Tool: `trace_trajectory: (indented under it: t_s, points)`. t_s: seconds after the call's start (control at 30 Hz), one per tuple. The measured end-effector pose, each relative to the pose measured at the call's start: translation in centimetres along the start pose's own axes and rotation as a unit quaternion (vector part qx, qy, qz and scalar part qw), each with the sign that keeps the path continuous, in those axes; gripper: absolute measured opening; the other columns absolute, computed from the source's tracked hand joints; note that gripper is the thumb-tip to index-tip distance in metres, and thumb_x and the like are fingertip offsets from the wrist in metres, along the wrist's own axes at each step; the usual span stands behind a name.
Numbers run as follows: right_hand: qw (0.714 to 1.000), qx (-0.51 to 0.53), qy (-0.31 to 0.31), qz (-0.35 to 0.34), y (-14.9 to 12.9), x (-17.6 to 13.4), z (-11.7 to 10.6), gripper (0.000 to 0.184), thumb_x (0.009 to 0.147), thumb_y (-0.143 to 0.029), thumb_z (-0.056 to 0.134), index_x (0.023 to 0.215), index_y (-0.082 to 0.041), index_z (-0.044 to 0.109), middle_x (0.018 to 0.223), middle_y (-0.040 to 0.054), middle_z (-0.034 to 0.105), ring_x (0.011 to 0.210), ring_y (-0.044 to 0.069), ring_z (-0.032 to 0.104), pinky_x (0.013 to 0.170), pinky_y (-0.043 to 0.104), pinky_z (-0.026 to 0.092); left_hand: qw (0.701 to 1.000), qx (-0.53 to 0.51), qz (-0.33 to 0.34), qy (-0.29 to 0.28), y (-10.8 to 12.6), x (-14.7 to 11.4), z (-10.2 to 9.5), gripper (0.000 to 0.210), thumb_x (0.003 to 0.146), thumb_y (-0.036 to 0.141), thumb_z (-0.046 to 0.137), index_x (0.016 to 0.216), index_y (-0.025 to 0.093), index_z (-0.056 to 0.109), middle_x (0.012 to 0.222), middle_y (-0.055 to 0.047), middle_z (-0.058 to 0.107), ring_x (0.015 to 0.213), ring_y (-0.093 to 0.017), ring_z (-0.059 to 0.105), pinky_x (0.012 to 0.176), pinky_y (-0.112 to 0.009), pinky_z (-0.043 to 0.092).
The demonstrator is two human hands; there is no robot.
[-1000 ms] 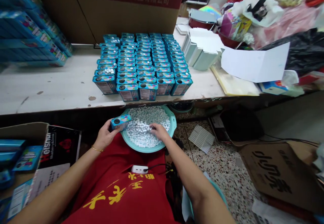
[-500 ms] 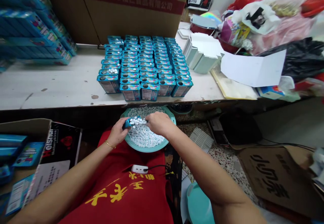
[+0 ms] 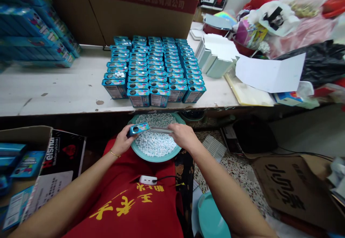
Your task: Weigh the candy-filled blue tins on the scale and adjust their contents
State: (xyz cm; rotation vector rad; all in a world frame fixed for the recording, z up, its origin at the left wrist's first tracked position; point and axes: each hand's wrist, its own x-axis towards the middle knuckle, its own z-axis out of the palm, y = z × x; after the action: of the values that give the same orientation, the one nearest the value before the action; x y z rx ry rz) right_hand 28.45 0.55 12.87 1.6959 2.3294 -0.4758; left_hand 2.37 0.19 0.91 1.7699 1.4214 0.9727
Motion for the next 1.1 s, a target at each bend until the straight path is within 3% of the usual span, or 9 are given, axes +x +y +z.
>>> trace_trajectory:
  t_s: [0.1, 0.23, 0.4, 0.53, 0.7, 0.8, 0.9, 1.0, 1.1]
  points:
    - [0.996, 0.047, -0.016, 0.076, 1.8, 1.1, 5.3, 0.026, 0.081, -0.022, 0.047, 0.105, -0.023, 0.057, 0.102, 0.0053, 0.062, 0.094, 0.019, 0.057, 0.075, 0.026, 0.04, 1.0, -0.013, -0.01, 0.009, -0.1, 0.0, -0.5, 0.038, 0.07, 0.02, 0.054, 0.108, 0.018, 0.05, 0.104, -0.006, 0.056, 0.097, -0.019, 0.053, 0.087, -0.033, 0.04]
    - [0.987, 0.144, -0.007, 0.07, -0.1, 4.1, 11.5, 0.028, 0.084, -0.024, 0.043, 0.106, -0.022, 0.058, 0.104, 0.0066, 0.062, 0.096, 0.021, 0.057, 0.077, 0.028, 0.041, 0.999, -0.019, -0.03, 0.026, 0.1, 0.1, -1.2, 0.037, 0.072, 0.026, 0.055, 0.108, 0.018, 0.049, 0.102, -0.006, 0.058, 0.095, -0.019, 0.054, 0.086, -0.034, 0.041]
    - [0.971, 0.236, 0.004, 0.037, -1.5, 6.3, 14.1, 0.033, 0.08, -0.021, 0.047, 0.111, -0.019, 0.056, 0.106, 0.0033, 0.062, 0.096, 0.017, 0.057, 0.08, 0.026, 0.043, 0.997, -0.018, -0.055, 0.043, 0.0, -0.1, -2.3, 0.039, 0.072, 0.033, 0.057, 0.106, 0.017, 0.05, 0.102, -0.007, 0.059, 0.093, -0.019, 0.055, 0.085, -0.033, 0.042]
    - [0.956, 0.294, 0.009, 0.008, 0.5, 4.8, 12.2, 0.034, 0.076, -0.019, 0.052, 0.11, -0.016, 0.057, 0.097, 0.003, 0.065, 0.088, 0.015, 0.059, 0.079, 0.026, 0.044, 0.997, -0.017, -0.056, 0.049, -0.3, -0.3, -2.3, 0.039, 0.072, 0.033, 0.057, 0.108, 0.018, 0.049, 0.102, -0.006, 0.058, 0.093, -0.019, 0.055, 0.086, -0.034, 0.041]
    - [0.925, 0.37, 0.046, -0.067, 1.1, 1.9, 6.1, 0.032, 0.076, -0.023, 0.052, 0.106, -0.018, 0.059, 0.101, 0.0037, 0.065, 0.094, 0.017, 0.058, 0.084, 0.03, 0.042, 0.999, 0.0, -0.019, 0.028, 0.1, -0.3, -0.7, 0.037, 0.072, 0.022, 0.054, 0.108, 0.018, 0.049, 0.105, -0.007, 0.056, 0.097, -0.02, 0.052, 0.089, -0.035, 0.04]
    - [0.956, 0.279, 0.036, -0.086, -0.4, 1.0, 2.3, 0.031, 0.079, -0.028, 0.05, 0.108, -0.022, 0.059, 0.106, 0.0031, 0.063, 0.099, 0.018, 0.056, 0.085, 0.028, 0.04, 1.0, 0.03, 0.008, 0.006, 0.8, -0.4, 0.3, 0.038, 0.07, 0.015, 0.051, 0.107, 0.019, 0.05, 0.106, -0.007, 0.055, 0.101, -0.02, 0.05, 0.09, -0.036, 0.038]
    - [0.991, 0.12, 0.012, -0.058, -2.7, 0.7, -0.4, 0.028, 0.081, -0.03, 0.047, 0.104, -0.026, 0.061, 0.103, 0.0038, 0.064, 0.097, 0.02, 0.057, 0.082, 0.029, 0.041, 0.999, 0.048, 0.022, -0.008, 1.3, -0.5, 0.9, 0.04, 0.069, 0.012, 0.049, 0.108, 0.019, 0.05, 0.106, -0.007, 0.055, 0.102, -0.021, 0.05, 0.091, -0.036, 0.038]
    - [0.999, -0.005, -0.011, -0.036, -5.3, 0.8, -2.2, 0.026, 0.083, -0.029, 0.042, 0.096, -0.023, 0.063, 0.094, 0.0077, 0.066, 0.091, 0.022, 0.059, 0.076, 0.031, 0.042, 0.998, 0.049, 0.03, -0.008, 1.3, -0.6, 1.0, 0.041, 0.068, 0.012, 0.048, 0.109, 0.018, 0.05, 0.105, -0.007, 0.055, 0.101, -0.021, 0.05, 0.09, -0.036, 0.039]
    - [0.997, -0.064, -0.022, -0.035, -7.1, 0.7, -3.6, 0.026, 0.083, -0.025, 0.039, 0.093, -0.018, 0.063, 0.091, 0.011, 0.065, 0.086, 0.023, 0.06, 0.072, 0.03, 0.042, 0.999, 0.039, 0.025, -0.004, 1.2, -0.6, 1.0, 0.041, 0.067, 0.012, 0.048, 0.108, 0.019, 0.05, 0.106, -0.007, 0.055, 0.101, -0.021, 0.05, 0.09, -0.036, 0.038]
